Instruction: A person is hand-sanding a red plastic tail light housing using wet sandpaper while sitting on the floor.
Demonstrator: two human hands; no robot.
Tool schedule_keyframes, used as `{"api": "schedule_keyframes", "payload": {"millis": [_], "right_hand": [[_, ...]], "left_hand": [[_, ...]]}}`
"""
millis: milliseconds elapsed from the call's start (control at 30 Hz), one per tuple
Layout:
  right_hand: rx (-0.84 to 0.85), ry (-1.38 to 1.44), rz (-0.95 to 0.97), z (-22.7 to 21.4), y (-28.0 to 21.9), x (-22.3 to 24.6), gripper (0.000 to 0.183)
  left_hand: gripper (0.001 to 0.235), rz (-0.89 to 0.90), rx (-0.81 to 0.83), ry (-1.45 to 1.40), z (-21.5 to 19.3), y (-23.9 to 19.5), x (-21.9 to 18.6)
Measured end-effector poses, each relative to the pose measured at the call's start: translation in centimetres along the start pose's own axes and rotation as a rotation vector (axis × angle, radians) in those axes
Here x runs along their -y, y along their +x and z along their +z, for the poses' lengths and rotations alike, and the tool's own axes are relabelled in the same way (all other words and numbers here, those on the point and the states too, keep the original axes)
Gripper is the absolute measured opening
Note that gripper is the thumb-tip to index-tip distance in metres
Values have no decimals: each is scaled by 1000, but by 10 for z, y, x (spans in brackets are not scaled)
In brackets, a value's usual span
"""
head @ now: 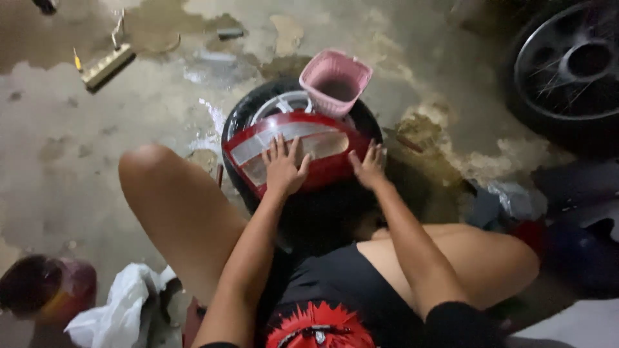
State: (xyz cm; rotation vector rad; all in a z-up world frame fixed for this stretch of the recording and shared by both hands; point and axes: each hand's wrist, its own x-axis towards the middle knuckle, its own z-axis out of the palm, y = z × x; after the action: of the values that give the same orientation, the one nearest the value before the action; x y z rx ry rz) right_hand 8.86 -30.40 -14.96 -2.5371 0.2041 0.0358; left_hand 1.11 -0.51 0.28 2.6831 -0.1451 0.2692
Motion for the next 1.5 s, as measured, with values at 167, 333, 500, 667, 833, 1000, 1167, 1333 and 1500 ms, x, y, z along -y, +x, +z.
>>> {"api": "schedule_keyframes", "payload": {"millis": [167,333,500,667,833,1000,1167,1333,1500], "right_hand": [[-235,-288,-605,3,-68,86,103],[43,-306,-623,-56,-89,130,97],[121,-16,17,-14,0,-3,94],[-100,-199,-455,-25,-46,96,95],[58,-244,-655,-43,-71,165,92],[-564,-293,-919,14,30,105,62],[-298,-88,-526,26,122,-32,75],[252,261,144,-3,55,-49,102],[-651,-248,-458,14,28,35,58]], "left_hand": [[69,11,-2,34,-2,-2,-4],[66,23,5,-13,-5,-6,0],[69,12,-8,20,-7,-3,-1],[69,-19,-64,51,-2,5,-1],[59,-54,-83,65,12,15,13],[57,-50,-71,-1,2,5,9],[60,-45,-50,-7,-14,5,2],[62,-79,-5,8,-13,8,0],[65,-84,33,36,-16,5,-1]]}}
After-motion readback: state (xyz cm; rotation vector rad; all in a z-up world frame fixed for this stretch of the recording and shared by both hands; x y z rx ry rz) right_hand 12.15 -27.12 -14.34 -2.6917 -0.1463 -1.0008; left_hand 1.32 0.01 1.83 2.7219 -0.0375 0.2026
